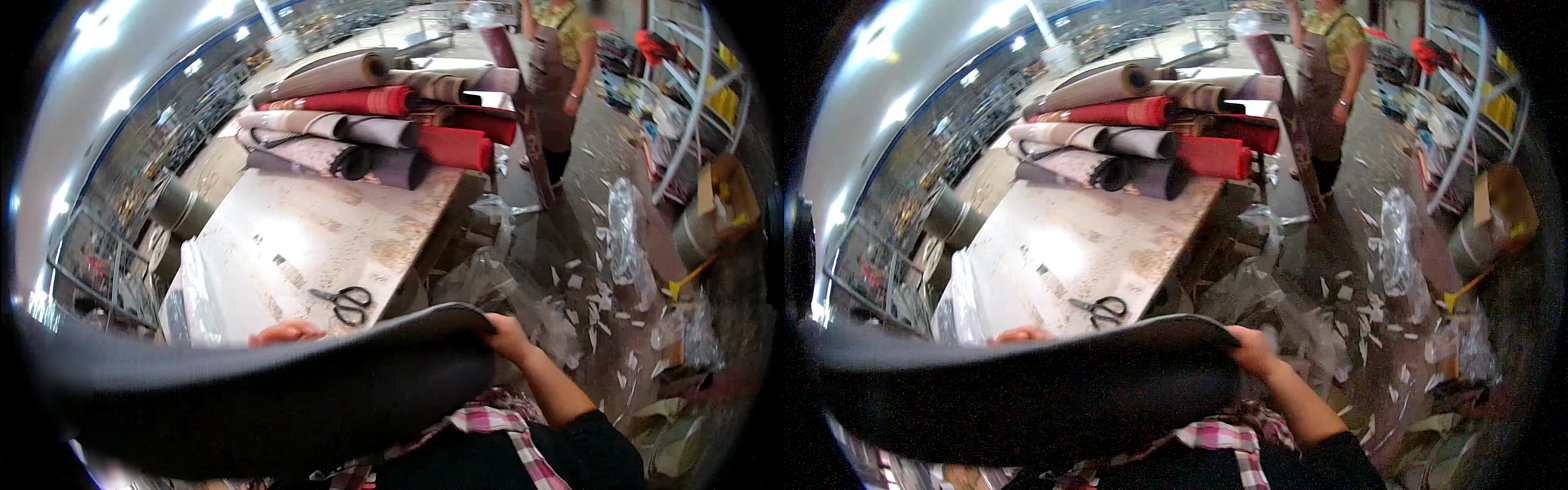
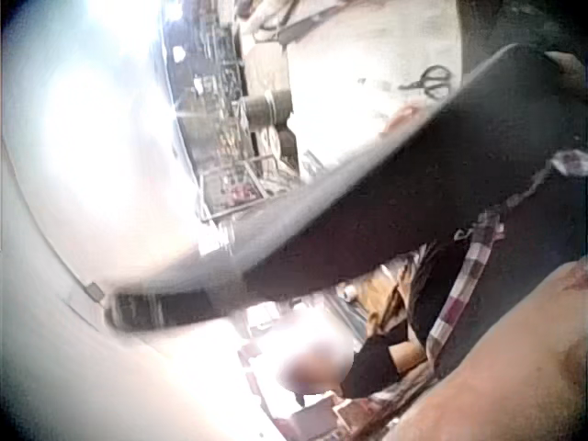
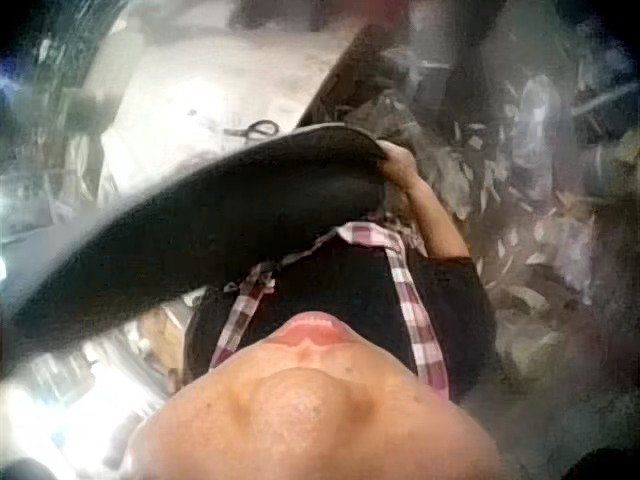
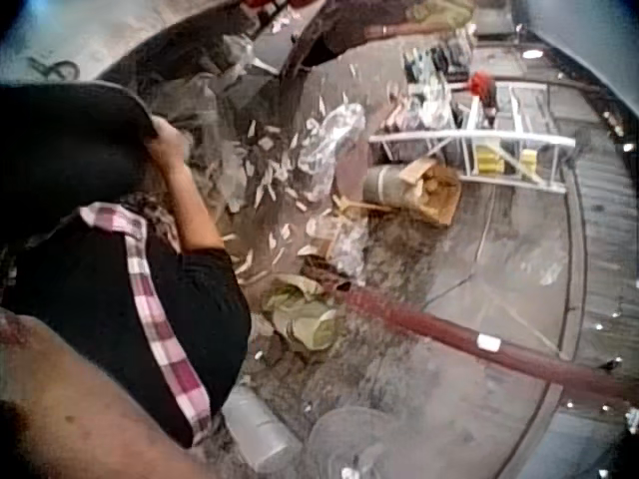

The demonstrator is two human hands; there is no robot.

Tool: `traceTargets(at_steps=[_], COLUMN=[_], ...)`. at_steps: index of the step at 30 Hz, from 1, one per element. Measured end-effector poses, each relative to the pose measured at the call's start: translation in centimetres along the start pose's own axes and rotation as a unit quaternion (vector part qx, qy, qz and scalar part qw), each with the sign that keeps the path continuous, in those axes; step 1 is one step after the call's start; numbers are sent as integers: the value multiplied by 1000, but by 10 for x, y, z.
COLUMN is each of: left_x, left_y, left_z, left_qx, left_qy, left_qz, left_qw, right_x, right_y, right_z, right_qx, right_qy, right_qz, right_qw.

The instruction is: The person places rolled rugs into plastic sleeves, using shears to cut the plastic and tying the ends by hand.

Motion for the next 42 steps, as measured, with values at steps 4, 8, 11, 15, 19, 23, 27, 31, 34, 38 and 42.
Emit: traceTargets(at_steps=[4,8,11,15,19,23,27,31,34,38,42], left_x=[-61,-158,-167,-139,-143,-154,-164,-182,-191,-188,-191], left_y=[39,-24,-8,18,3,-43,-45,-34,-35,-47,-54], left_z=[-11,-55,-39,-9,7,-31,-101,-159,-174,-184,-162], left_qx=[52,212,252,293,299,344,350,305,292,308,303], left_qy=[-244,-346,-355,-341,-306,-253,-340,-454,-486,-491,-480], left_qz=[292,312,277,270,418,443,351,288,273,275,297], left_qw=[923,859,857,851,801,788,800,786,777,767,768], right_x=[-12,-54,-66,-79,-71,-64,71,75,84,118,119], right_y=[21,19,3,11,11,-3,42,59,113,147,147], right_z=[18,44,57,56,57,54,28,-16,-12,-27,-34], right_qx=[-6,37,38,-29,-4,193,-222,-192,-183,-71,-77], right_qy=[-116,-212,-214,-159,-180,-216,72,290,352,458,420], right_qz=[77,240,303,382,348,31,-190,123,260,363,307], right_qw=[990,947,928,910,920,957,954,930,880,809,851])
Point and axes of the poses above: each hand's wrist, its own z-axis towards the middle knuckle, its own y-axis out of the palm, x = y × z, the point moved 7 cm from there along z, towards the middle knuckle, and after that the axes turned 10 degrees about x, right-handed, at the moved point
